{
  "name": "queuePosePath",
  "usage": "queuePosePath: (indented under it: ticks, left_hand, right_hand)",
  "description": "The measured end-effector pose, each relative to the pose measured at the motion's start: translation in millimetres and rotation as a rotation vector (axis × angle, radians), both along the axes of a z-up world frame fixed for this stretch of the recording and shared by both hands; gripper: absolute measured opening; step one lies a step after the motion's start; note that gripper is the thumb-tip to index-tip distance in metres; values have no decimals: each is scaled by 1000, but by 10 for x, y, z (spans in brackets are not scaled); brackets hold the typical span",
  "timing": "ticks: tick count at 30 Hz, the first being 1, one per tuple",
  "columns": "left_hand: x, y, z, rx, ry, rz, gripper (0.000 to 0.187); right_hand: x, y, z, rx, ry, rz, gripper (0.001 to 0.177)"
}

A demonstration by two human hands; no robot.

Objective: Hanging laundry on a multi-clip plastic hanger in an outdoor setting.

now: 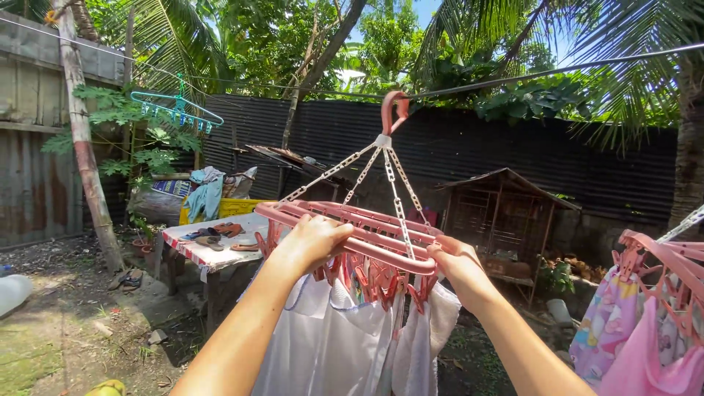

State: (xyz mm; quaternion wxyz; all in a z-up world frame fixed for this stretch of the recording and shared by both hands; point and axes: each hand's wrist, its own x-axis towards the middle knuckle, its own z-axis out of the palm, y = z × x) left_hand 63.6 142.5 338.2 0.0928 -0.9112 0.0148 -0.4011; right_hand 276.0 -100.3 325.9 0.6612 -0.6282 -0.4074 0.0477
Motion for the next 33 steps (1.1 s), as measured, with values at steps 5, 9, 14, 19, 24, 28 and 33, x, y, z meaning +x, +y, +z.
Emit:
queuePosePath:
  ticks: [5,9,14,19,24,28,33]
  left_hand:
    - [75,408,-42,-13,15,62,29]
    - [154,820,-44,112,-171,-63,33]
    - [16,1269,91,33,-33,-51,21]
    - [96,1657,11,73,-9,4,21]
    - [173,1967,-83,94,-34,-44,20]
    - [232,2212,-53,22,57,45,19]
    - [258,2294,15,38,94,74,17]
  right_hand:
    - [-46,430,-91,-49,0,-10,52]
    - [112,801,-213,-9,-48,27,51]
    - [116,1329,-167,66,-37,10,52]
    - [235,1797,-384,45,12,2,56]
    - [225,2098,-454,30,-15,-129,52]
    - [107,2248,-229,24,-42,-147,48]
    - [225,2457,-260,-12,-136,-193,46]
